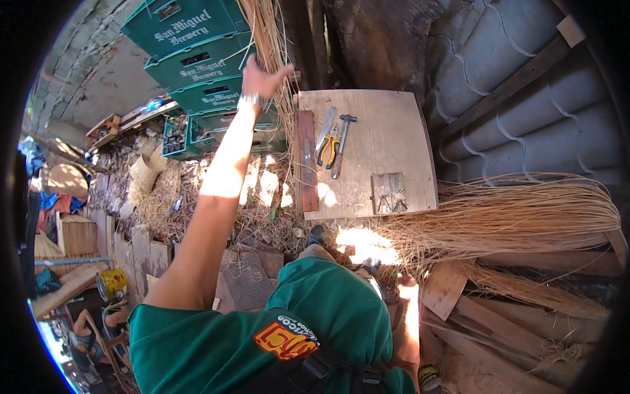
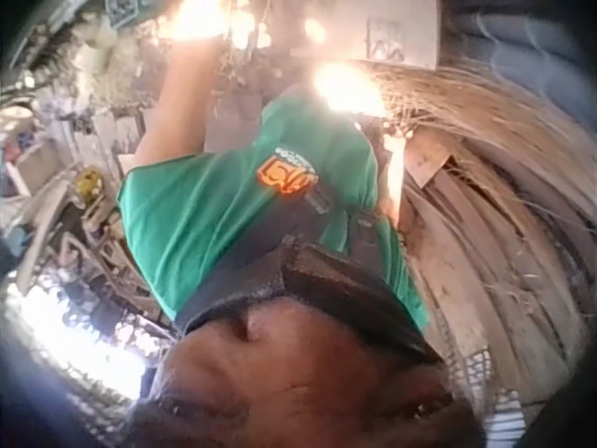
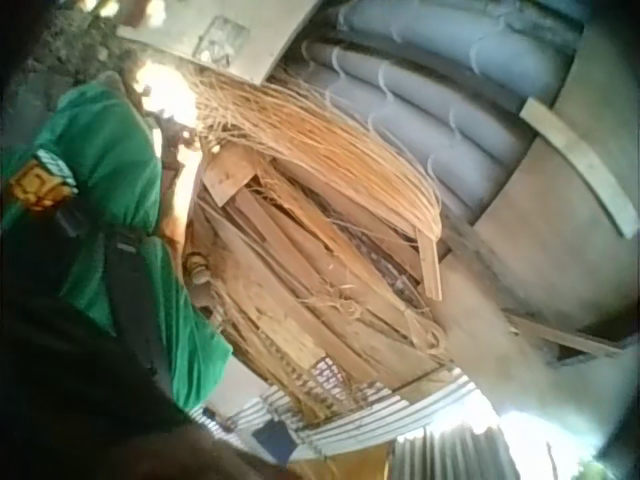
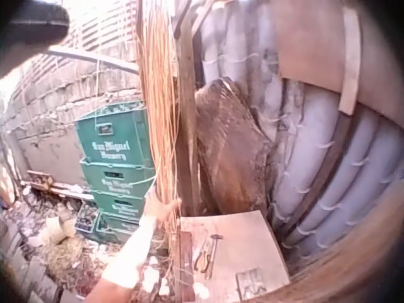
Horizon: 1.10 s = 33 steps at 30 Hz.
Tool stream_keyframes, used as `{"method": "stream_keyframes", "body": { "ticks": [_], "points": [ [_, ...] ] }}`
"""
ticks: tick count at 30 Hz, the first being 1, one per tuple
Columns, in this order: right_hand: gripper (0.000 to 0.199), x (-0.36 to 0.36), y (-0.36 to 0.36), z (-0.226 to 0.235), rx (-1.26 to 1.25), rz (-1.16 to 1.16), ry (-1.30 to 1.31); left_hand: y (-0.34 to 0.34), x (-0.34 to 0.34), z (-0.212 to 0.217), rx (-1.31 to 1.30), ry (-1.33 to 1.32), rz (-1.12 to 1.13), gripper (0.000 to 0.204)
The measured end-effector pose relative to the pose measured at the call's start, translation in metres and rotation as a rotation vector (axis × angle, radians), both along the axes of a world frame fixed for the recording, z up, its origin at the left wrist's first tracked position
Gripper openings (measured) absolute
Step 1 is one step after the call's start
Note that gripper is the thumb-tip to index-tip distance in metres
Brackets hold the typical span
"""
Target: Splitting and preparing thin bamboo or rattan strips using a hand-held guide.
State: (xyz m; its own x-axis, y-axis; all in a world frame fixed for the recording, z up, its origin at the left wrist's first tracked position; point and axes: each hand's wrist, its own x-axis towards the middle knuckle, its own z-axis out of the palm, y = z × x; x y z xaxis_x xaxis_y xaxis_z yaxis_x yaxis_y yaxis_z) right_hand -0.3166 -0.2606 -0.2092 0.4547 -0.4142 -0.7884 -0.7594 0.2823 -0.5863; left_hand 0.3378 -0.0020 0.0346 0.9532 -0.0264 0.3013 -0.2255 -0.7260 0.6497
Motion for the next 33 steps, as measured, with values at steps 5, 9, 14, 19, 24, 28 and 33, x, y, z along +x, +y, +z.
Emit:
{"method": "stream_keyframes", "body": {
  "ticks": [5,9,14,19,24,28,33],
  "points": [
    [0.015,0.086,0.05,0.054,-0.277,0.137,-0.155,0.015,0.089,-0.01,0.28,0.332,-0.184,0.064],
    [0.029,0.156,0.088,0.126,-0.204,0.295,-0.254,0.104,0.083,-0.037,0.061,0.384,-0.345,0.068],
    [0.032,0.24,0.12,0.142,-0.189,0.557,-0.469,0.154,-0.013,0.031,-0.301,0.779,-0.325,0.042],
    [0.032,0.338,0.181,0.211,-0.013,0.682,-0.705,0.188,-0.065,0.06,-0.266,0.758,-0.402,0.04],
    [0.032,0.394,0.251,0.271,0.047,0.762,-0.867,0.207,-0.08,0.04,-0.261,0.64,-0.511,0.042],
    [0.027,0.428,0.273,0.266,-0.265,0.782,-0.731,0.194,-0.084,0.025,-0.375,0.638,-0.546,0.028],
    [0.019,0.445,0.272,0.214,-0.152,0.484,-0.87,0.182,-0.085,0.011,-0.506,0.543,-0.54,0.026]
  ]
}}
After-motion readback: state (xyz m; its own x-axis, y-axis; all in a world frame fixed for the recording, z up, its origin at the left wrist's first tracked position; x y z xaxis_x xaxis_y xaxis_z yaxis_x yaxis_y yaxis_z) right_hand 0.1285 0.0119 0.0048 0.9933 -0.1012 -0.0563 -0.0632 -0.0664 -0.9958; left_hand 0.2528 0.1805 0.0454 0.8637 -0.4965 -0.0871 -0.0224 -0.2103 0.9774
